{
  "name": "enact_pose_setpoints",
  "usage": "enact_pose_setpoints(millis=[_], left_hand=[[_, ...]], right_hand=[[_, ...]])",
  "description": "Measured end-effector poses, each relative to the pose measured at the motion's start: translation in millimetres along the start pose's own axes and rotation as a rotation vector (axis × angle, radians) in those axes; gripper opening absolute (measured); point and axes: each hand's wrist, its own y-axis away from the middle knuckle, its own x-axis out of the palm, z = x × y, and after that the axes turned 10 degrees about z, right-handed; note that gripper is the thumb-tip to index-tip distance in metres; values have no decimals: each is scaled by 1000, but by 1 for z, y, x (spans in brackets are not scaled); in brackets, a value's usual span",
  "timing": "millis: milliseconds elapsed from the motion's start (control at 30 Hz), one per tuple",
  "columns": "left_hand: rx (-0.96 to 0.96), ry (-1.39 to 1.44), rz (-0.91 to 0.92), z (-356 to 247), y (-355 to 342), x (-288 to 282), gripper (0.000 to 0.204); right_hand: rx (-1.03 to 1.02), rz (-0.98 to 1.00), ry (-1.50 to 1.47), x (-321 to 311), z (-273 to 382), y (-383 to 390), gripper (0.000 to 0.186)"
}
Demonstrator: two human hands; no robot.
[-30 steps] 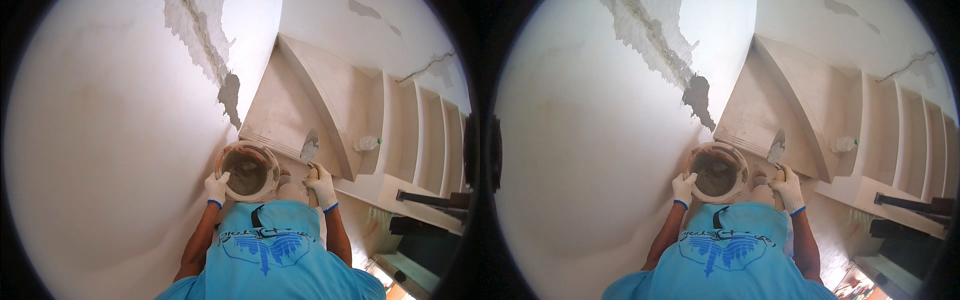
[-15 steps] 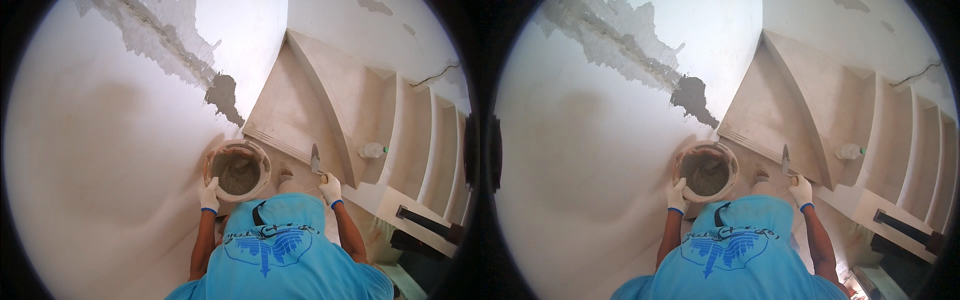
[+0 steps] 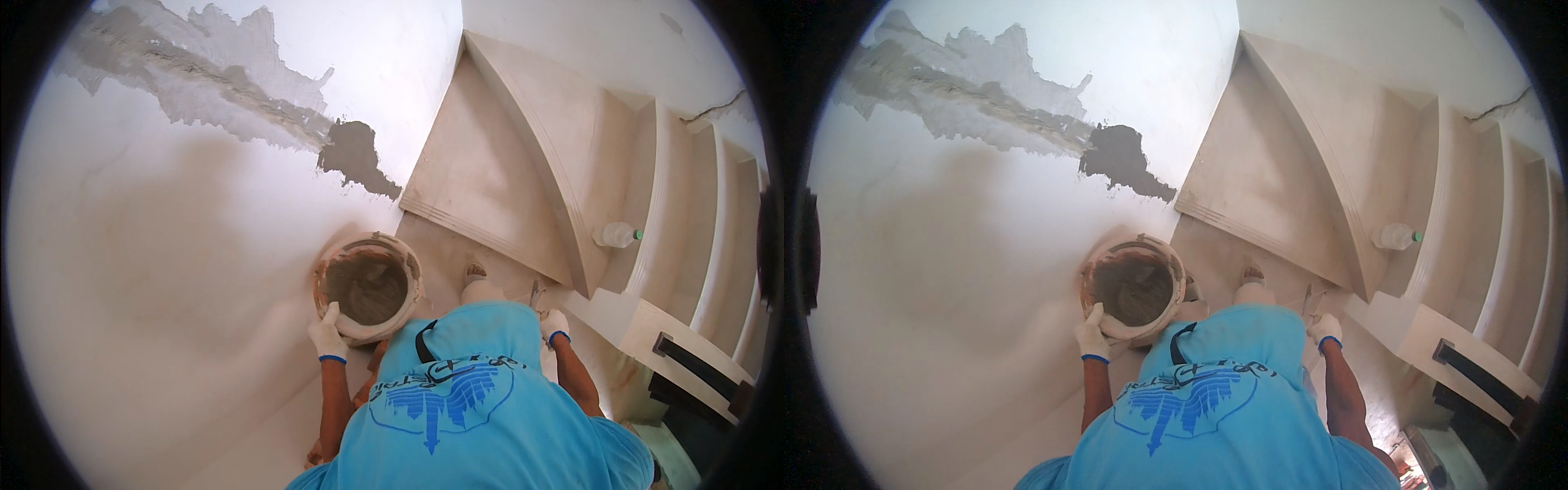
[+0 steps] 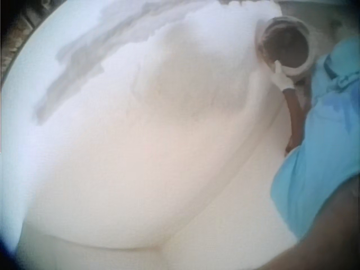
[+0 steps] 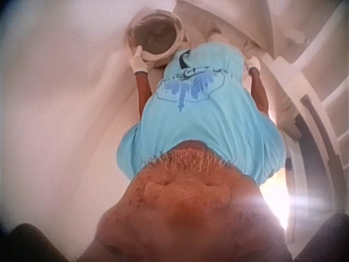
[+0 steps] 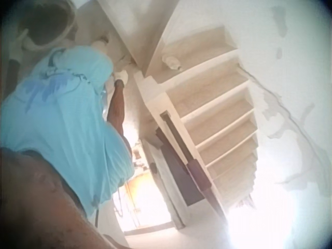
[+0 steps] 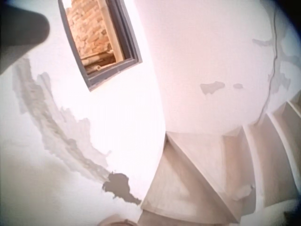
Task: The person applies plaster to a wall using a trowel and a bucket. They repeatedly scoop plaster from the bucket and spread it onto the wall surface, smoothing it with the trowel.
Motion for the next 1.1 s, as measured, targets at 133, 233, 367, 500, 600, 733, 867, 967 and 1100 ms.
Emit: enact_pose_setpoints(millis=[133,233,367,500,600,733,867,967,1100], left_hand=[[87,-59,1,-5,4,3,30],[106,-92,8,-16,10,10,32],[151,-121,18,-34,22,24,32],[117,-120,40,-31,18,15,31],[108,-132,35,-29,16,10,31],[118,-145,2,-23,14,3,28],[122,-146,-4,-24,19,6,25],[123,-148,-12,-24,21,2,25],[135,-107,-39,-33,29,14,31]], right_hand=[[-93,-58,14,-2,-7,-15,32],[-179,-139,28,-4,5,-25,31],[-332,-179,90,-21,29,-12,28],[-274,-224,144,-21,27,-32,27],[-247,-246,127,-21,25,-40,28],[-232,-218,160,-22,22,-48,31],[-228,-171,167,-23,21,-47,35],[-186,-178,120,-19,30,-43,32],[-243,-211,121,-20,34,-41,32]])
